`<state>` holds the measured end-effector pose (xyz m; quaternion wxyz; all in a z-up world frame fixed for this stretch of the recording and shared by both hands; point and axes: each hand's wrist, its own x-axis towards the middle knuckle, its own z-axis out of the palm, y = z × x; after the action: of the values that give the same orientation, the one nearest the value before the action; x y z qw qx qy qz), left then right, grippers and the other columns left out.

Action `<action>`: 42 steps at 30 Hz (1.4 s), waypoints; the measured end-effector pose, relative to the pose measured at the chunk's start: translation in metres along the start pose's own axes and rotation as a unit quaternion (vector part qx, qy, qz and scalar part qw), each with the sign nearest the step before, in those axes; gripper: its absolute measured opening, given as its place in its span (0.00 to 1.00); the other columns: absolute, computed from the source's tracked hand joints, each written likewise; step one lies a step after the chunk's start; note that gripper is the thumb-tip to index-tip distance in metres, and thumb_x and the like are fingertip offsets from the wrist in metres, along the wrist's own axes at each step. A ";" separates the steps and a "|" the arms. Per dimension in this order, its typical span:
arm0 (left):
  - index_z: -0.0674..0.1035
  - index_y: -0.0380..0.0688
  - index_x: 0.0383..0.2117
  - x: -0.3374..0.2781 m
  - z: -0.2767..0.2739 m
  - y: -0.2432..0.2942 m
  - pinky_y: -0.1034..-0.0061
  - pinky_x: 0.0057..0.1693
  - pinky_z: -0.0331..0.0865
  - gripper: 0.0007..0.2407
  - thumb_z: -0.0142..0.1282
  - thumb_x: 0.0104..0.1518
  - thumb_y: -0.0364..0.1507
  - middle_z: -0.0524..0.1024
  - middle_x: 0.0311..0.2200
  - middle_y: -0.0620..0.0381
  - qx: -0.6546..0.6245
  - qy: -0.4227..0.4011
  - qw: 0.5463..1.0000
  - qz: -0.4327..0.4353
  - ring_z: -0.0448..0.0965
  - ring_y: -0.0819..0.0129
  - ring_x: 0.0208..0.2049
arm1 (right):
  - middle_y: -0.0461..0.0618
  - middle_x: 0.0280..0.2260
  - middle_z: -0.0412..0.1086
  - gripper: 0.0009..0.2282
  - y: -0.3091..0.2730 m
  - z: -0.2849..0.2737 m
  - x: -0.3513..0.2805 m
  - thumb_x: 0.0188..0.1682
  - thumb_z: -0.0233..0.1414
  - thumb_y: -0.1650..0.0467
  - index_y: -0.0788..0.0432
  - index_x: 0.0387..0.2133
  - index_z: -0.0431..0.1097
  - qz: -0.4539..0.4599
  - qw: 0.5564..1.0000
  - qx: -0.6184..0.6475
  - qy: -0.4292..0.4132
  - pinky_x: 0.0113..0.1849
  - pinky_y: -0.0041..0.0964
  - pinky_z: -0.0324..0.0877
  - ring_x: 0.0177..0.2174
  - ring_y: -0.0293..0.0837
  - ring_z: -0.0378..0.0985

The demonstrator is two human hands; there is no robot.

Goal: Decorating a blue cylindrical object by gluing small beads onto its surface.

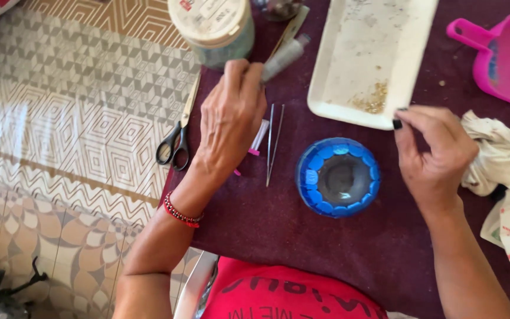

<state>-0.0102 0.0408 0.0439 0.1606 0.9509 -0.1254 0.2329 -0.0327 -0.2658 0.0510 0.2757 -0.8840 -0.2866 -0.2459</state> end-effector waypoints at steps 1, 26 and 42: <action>0.73 0.38 0.47 0.000 -0.001 0.003 0.62 0.37 0.72 0.09 0.53 0.62 0.19 0.68 0.42 0.48 -0.030 0.008 0.999 0.035 0.76 0.52 0.32 | 0.71 0.40 0.75 0.06 -0.004 -0.002 0.009 0.64 0.53 0.80 0.78 0.42 0.76 0.020 0.999 0.044 -0.008 0.45 0.51 0.72 0.40 0.63 0.79; 0.68 0.43 0.65 -0.024 0.014 0.006 0.67 0.37 0.67 0.15 0.47 0.75 0.21 0.67 0.34 0.57 -0.067 -0.002 0.962 0.265 0.67 0.64 0.28 | 0.71 0.38 0.74 0.10 -0.045 0.019 0.015 0.57 0.50 0.75 0.77 0.43 0.67 0.260 0.883 0.391 0.026 0.37 0.39 0.83 0.33 0.57 0.84; 0.67 0.43 0.66 -0.027 0.016 0.007 0.67 0.38 0.69 0.16 0.47 0.74 0.21 0.66 0.34 0.56 -0.058 -0.013 0.965 0.257 0.68 0.63 0.29 | 0.69 0.45 0.72 0.06 -0.050 0.020 0.013 0.62 0.43 0.70 0.60 0.44 0.53 0.303 0.843 0.443 0.036 0.37 0.44 0.84 0.34 0.61 0.84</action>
<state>-0.0291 0.0326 0.0194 0.1483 0.8788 -0.3810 0.2460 -0.0500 -0.2143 0.0609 0.7090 -0.7009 -0.0727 -0.0282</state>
